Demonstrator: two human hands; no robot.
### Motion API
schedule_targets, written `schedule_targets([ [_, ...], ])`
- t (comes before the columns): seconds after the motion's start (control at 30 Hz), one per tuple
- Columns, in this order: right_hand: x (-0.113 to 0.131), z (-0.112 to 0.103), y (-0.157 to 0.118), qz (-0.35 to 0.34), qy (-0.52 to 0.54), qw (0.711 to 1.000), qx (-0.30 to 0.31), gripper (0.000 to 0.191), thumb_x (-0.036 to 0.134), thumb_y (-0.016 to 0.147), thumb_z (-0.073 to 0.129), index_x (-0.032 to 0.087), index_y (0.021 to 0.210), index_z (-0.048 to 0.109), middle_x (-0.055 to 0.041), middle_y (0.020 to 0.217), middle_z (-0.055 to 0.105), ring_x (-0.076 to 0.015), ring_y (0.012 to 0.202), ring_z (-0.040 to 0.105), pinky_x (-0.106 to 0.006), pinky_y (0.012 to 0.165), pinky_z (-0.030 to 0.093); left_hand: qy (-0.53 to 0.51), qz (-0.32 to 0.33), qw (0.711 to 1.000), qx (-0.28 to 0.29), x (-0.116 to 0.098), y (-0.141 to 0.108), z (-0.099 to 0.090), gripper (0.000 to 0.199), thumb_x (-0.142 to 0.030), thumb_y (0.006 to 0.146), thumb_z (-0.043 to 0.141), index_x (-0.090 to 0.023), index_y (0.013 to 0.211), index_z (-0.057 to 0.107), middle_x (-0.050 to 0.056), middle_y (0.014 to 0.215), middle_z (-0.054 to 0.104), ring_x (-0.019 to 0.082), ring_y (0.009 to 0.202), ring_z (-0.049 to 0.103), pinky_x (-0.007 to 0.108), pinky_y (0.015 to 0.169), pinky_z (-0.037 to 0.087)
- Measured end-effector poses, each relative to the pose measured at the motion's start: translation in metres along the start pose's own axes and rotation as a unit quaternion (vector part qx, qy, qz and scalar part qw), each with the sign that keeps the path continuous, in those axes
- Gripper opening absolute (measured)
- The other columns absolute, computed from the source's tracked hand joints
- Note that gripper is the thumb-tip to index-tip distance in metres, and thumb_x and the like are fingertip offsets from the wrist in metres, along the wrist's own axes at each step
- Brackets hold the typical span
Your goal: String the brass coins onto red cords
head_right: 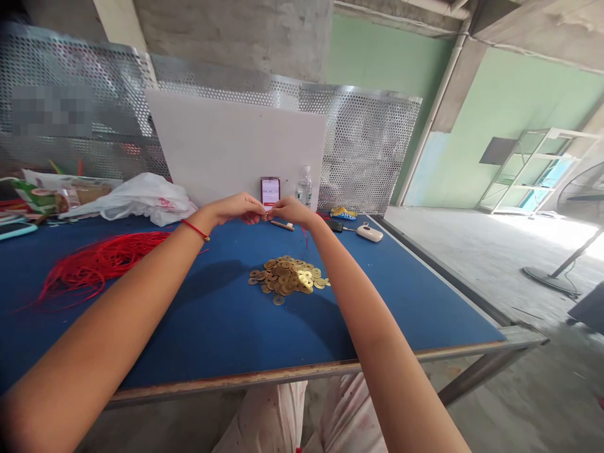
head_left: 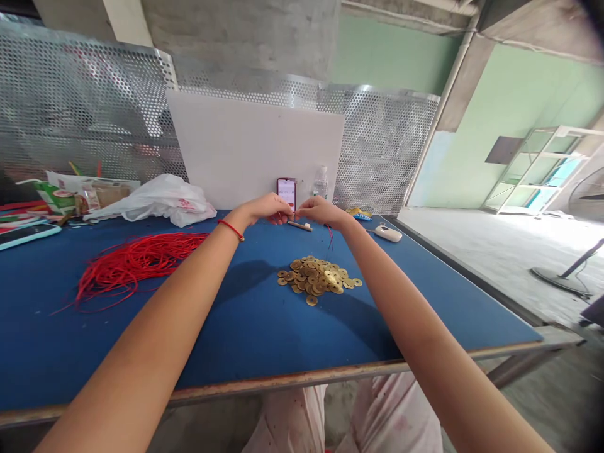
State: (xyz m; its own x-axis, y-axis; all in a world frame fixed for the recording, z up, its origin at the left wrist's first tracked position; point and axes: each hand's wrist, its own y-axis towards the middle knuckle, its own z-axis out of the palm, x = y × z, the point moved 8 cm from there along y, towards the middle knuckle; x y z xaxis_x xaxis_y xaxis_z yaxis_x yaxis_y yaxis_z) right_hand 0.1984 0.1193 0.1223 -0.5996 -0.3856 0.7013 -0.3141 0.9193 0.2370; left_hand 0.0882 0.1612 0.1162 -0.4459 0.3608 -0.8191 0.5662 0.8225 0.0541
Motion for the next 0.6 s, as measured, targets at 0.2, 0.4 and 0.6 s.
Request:
schedule_targets([
  [0.2,-0.003,-0.008,0.000,-0.017,-0.002,1.000,-0.012,0.016,0.024,0.076,0.059,0.013,0.068,0.066,0.0036,0.054,0.044,-0.0077,0.054,0.031,-0.025,0.052,0.025,0.026,-0.014,0.999,0.031,-0.001,-0.003,-0.001,0.010,-0.025,0.063,0.070,-0.015,0.062,0.072,0.006,0.058,0.063,0.013,0.055,0.054,0.024,0.054,0.044],
  [0.4,-0.025,-0.014,0.004,0.001,-0.033,0.999,-0.012,0.016,0.026,0.071,0.062,0.013,0.062,0.066,0.0010,0.054,0.050,-0.0098,0.056,0.039,-0.026,0.055,0.030,0.131,-0.027,0.990,0.050,-0.007,-0.008,0.007,0.007,-0.017,0.062,0.065,-0.016,0.055,0.069,0.006,0.058,0.064,0.015,0.053,0.056,0.025,0.055,0.043],
  [0.6,-0.019,-0.016,0.006,-0.023,-0.013,0.999,-0.038,0.014,0.025,0.069,0.062,0.014,0.065,0.069,-0.0016,0.062,0.059,-0.0113,0.062,0.046,-0.026,0.061,0.035,0.259,-0.052,0.963,-0.059,0.001,-0.007,-0.016,0.016,-0.009,0.060,0.064,-0.017,0.047,0.059,0.004,0.049,0.057,0.016,0.053,0.054,0.025,0.055,0.037],
])
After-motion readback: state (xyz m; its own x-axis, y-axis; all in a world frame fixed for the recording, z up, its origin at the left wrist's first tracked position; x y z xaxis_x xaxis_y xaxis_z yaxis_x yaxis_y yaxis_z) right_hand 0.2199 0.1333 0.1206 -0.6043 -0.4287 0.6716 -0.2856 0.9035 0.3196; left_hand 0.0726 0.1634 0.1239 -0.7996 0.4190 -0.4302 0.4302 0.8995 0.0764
